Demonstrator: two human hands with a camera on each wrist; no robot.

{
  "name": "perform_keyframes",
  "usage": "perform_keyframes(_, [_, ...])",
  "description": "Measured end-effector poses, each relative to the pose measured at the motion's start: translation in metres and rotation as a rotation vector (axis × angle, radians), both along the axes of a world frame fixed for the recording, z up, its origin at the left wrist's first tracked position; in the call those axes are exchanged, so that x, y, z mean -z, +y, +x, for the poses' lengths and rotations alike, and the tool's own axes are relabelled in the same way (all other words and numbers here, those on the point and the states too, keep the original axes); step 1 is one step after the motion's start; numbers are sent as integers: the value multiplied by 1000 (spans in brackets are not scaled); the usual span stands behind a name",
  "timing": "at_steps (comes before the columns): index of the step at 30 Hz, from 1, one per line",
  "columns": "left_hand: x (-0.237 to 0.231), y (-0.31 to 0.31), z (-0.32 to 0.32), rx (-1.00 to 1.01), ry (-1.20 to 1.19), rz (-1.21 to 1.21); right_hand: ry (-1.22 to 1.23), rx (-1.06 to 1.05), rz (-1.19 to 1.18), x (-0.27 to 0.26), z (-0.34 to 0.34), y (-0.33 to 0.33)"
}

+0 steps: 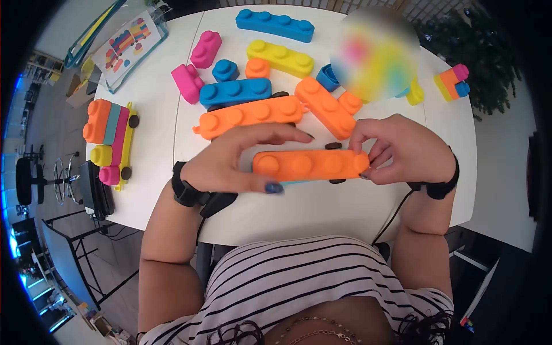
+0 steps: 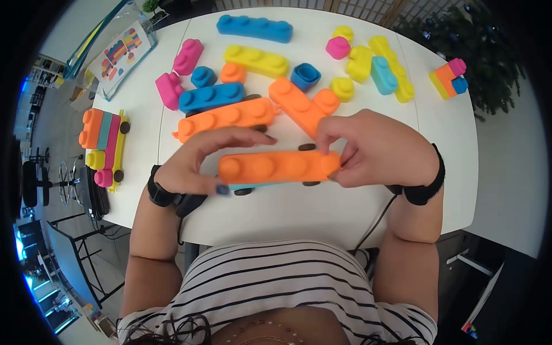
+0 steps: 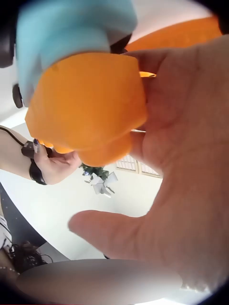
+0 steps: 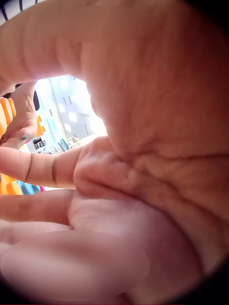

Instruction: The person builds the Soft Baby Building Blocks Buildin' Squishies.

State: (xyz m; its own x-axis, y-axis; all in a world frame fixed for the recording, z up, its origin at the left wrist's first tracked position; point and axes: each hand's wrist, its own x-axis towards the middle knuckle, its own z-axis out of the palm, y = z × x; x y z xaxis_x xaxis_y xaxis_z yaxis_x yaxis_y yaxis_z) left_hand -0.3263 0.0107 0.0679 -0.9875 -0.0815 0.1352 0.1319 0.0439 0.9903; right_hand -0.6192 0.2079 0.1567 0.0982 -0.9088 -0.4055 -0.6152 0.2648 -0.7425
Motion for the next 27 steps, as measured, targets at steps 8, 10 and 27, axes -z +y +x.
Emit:
perform_keyframes(8, [-12, 21, -2, 29, -96, -365, 224, -113, -139, -3, 23, 0])
perform_keyframes(10, [-18, 23, -2, -43, -118, -511, 251, -142, -136, -2, 23, -1])
perform_keyframes(27, [-18, 19, 3, -245, -78, -679, 426, -96, -262, 32, 57, -14])
